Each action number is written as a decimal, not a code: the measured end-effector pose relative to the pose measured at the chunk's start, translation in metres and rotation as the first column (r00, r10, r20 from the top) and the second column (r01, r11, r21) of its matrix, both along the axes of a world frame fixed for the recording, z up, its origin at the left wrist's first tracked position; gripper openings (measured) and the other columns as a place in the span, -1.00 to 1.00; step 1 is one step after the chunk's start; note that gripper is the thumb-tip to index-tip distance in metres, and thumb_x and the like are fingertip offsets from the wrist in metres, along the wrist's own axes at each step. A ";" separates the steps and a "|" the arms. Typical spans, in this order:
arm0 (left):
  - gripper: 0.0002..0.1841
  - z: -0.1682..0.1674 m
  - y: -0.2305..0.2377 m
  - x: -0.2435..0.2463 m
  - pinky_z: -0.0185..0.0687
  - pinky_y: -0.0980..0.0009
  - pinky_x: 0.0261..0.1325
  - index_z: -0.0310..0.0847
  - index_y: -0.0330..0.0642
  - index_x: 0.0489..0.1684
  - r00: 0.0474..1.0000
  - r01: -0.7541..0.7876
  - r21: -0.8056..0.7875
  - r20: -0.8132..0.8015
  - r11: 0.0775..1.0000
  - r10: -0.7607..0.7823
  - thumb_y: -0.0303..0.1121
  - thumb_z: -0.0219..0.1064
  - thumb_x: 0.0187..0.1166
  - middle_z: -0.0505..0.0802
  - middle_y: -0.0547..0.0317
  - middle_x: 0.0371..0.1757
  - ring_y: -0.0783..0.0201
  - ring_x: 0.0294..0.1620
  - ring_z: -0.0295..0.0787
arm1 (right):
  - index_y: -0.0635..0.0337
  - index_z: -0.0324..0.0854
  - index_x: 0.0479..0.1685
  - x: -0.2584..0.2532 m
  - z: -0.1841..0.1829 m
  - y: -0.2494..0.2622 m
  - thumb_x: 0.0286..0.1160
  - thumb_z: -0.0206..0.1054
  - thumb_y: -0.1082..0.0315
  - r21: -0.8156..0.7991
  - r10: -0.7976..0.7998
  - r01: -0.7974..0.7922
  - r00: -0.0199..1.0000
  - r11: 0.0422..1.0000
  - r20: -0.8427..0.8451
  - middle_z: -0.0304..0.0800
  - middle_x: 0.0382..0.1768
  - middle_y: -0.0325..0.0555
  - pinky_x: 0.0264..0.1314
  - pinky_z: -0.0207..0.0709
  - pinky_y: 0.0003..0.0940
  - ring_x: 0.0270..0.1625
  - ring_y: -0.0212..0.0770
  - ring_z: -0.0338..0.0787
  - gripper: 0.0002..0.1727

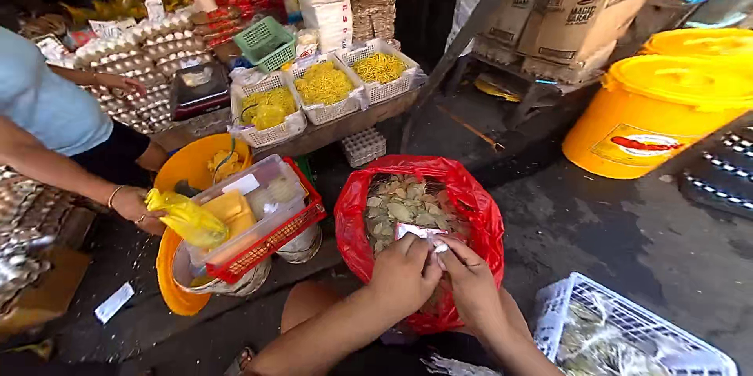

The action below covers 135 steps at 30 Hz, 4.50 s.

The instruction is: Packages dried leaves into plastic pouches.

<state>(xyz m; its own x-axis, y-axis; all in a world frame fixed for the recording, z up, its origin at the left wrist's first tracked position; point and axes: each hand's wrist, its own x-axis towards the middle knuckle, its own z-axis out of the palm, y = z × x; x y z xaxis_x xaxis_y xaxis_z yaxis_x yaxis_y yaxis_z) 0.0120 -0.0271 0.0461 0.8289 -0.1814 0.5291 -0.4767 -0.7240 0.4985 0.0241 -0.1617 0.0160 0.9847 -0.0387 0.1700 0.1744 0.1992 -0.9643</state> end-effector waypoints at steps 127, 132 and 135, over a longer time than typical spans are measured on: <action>-0.78 -0.058 0.054 0.025 0.03 -0.04 0.82 0.90 -0.15 0.01 0.893 0.166 -0.183 -0.389 0.969 -0.226 -0.42 0.28 0.67 0.81 0.03 0.35 0.01 0.64 0.47 | 0.33 0.85 -0.17 -0.011 -0.042 -0.026 0.39 0.31 0.44 -0.727 0.137 -0.164 0.986 0.667 -0.098 0.90 -0.37 -0.03 -0.15 0.74 -0.12 -0.33 -0.25 0.86 -0.78; -0.44 -0.040 0.050 0.018 0.02 -0.18 0.80 0.64 -0.10 0.51 0.849 0.340 -0.168 -0.368 0.925 -0.379 -0.42 0.48 0.42 0.58 -0.14 0.62 -0.17 0.77 0.26 | 0.30 0.72 -0.33 0.003 -0.035 -0.015 0.32 0.42 0.35 -0.732 0.121 -0.048 0.992 0.679 0.047 0.74 -0.49 -0.19 -0.33 0.57 -0.51 -0.46 -0.51 0.65 -0.85; -0.35 -0.043 0.044 0.013 -0.12 -0.27 0.82 0.56 -0.12 0.57 0.805 0.379 -0.064 -0.470 0.923 -0.363 -0.19 0.57 0.44 0.52 -0.15 0.68 -0.20 0.81 0.18 | 0.19 0.70 -0.38 0.002 -0.027 -0.012 0.30 0.51 0.26 -0.674 0.208 -0.154 0.978 0.722 -0.001 0.69 -0.53 -0.38 -0.41 0.46 -0.73 -0.52 -0.68 0.56 -0.81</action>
